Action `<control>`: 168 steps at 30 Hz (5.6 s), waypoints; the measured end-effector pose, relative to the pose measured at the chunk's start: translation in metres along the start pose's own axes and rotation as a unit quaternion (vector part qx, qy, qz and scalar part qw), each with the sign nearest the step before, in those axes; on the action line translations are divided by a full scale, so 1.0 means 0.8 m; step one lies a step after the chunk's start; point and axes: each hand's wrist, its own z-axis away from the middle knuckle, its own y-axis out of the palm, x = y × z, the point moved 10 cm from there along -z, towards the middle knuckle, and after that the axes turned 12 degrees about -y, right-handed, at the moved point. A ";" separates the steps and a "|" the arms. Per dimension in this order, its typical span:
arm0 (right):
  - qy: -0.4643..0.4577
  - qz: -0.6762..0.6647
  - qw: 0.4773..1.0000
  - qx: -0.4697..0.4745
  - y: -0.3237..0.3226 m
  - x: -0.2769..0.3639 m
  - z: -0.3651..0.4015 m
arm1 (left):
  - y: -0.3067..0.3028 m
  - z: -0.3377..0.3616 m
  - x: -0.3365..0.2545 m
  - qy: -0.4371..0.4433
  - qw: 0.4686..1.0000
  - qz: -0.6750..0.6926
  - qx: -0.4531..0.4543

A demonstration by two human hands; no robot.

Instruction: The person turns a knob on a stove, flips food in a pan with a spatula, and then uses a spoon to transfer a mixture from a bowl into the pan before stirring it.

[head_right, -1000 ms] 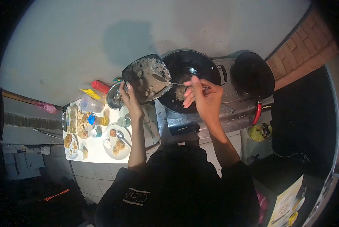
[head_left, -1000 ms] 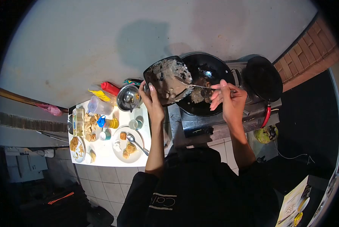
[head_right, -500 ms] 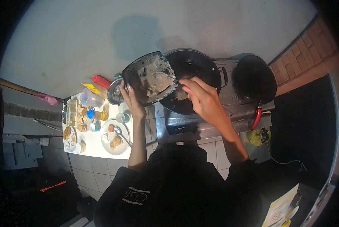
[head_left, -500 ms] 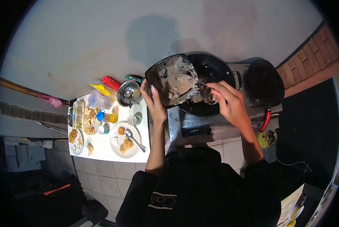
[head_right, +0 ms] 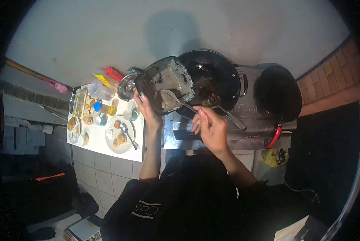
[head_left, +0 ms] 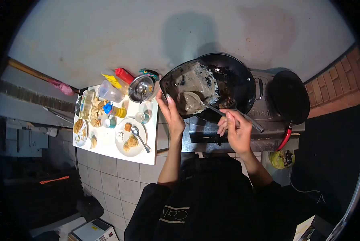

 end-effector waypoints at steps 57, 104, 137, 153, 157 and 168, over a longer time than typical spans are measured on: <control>-0.137 0.217 0.960 0.114 0.025 0.094 -0.005 | -0.021 -0.012 0.015 -0.091 0.994 0.011 0.062; -0.061 0.243 0.956 -0.155 -0.186 0.105 0.049 | 0.167 0.120 0.016 -0.169 0.905 0.018 0.389; 0.261 0.139 0.898 -0.327 -0.187 0.091 0.519 | 0.130 0.481 0.021 -0.243 0.725 -0.029 0.644; 0.214 0.052 0.717 -0.662 -0.399 0.212 0.909 | 0.298 0.958 0.051 -0.264 0.468 -0.156 0.829; 0.196 0.001 0.722 -0.664 -0.498 0.237 0.969 | 0.363 1.070 0.073 -0.238 0.489 -0.202 0.815; 0.055 0.047 0.705 -0.706 -0.716 0.248 1.066 | 0.550 1.260 0.056 -0.209 0.531 -0.182 0.801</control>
